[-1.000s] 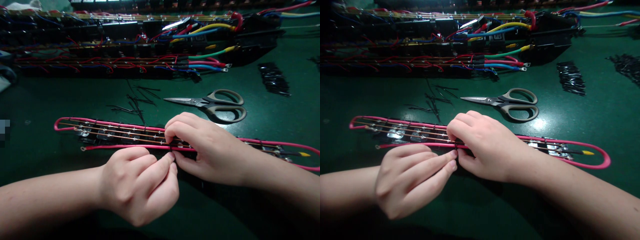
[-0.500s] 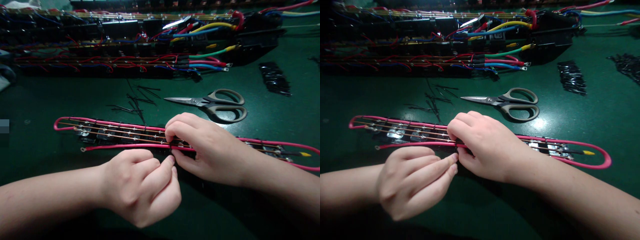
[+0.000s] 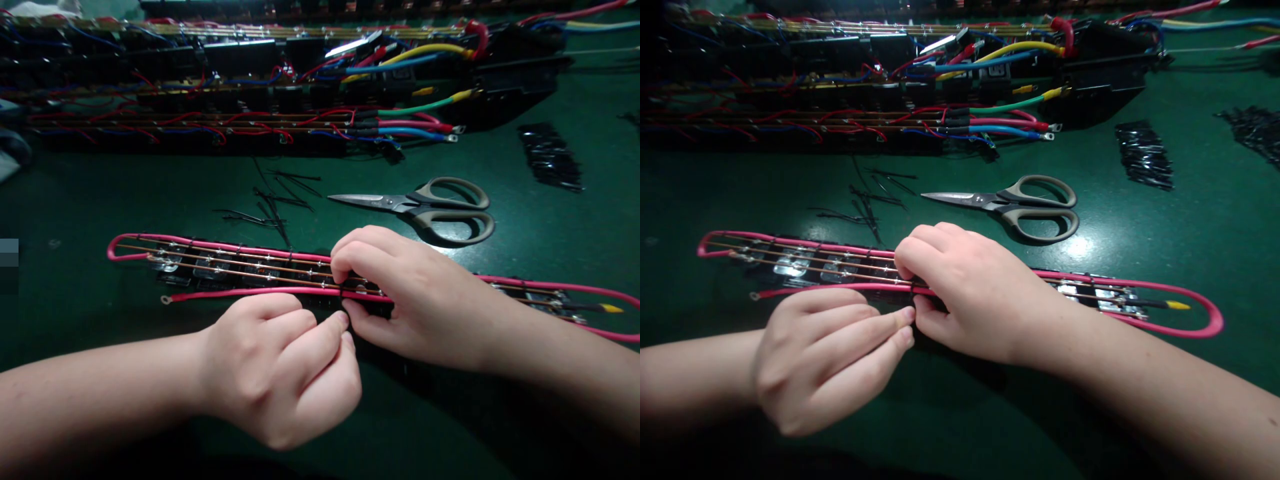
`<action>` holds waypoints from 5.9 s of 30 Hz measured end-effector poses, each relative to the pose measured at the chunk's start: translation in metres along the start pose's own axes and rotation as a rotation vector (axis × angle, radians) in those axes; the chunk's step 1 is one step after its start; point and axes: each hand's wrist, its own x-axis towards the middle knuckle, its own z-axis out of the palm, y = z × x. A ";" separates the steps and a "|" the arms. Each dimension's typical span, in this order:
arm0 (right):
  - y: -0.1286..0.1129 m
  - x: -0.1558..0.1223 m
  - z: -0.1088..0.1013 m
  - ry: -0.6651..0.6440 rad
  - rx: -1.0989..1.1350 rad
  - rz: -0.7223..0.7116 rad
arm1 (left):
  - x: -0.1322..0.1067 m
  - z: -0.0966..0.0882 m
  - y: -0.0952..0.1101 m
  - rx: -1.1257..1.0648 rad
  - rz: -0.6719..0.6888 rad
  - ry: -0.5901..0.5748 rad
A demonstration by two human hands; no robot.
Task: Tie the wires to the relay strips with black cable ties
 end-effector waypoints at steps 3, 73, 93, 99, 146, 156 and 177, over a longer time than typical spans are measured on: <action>-0.001 0.000 0.001 0.004 -0.012 -0.015 | 0.000 0.000 0.000 -0.009 -0.003 -0.009; -0.002 0.000 0.000 0.007 -0.034 -0.006 | 0.003 -0.001 -0.001 0.063 0.117 -0.237; -0.003 0.000 -0.001 -0.005 -0.008 0.009 | -0.001 -0.001 -0.001 0.028 0.143 -0.135; -0.001 -0.001 0.000 -0.005 -0.008 0.004 | -0.002 0.000 -0.001 0.034 0.166 -0.159; -0.001 0.002 0.000 -0.006 -0.018 -0.031 | 0.002 -0.003 0.003 -0.017 -0.013 0.054; 0.000 -0.001 -0.001 0.000 -0.008 -0.053 | 0.001 -0.003 0.004 -0.007 -0.008 0.057; -0.001 0.000 -0.003 0.001 0.018 -0.036 | 0.004 0.000 -0.001 -0.028 -0.066 0.072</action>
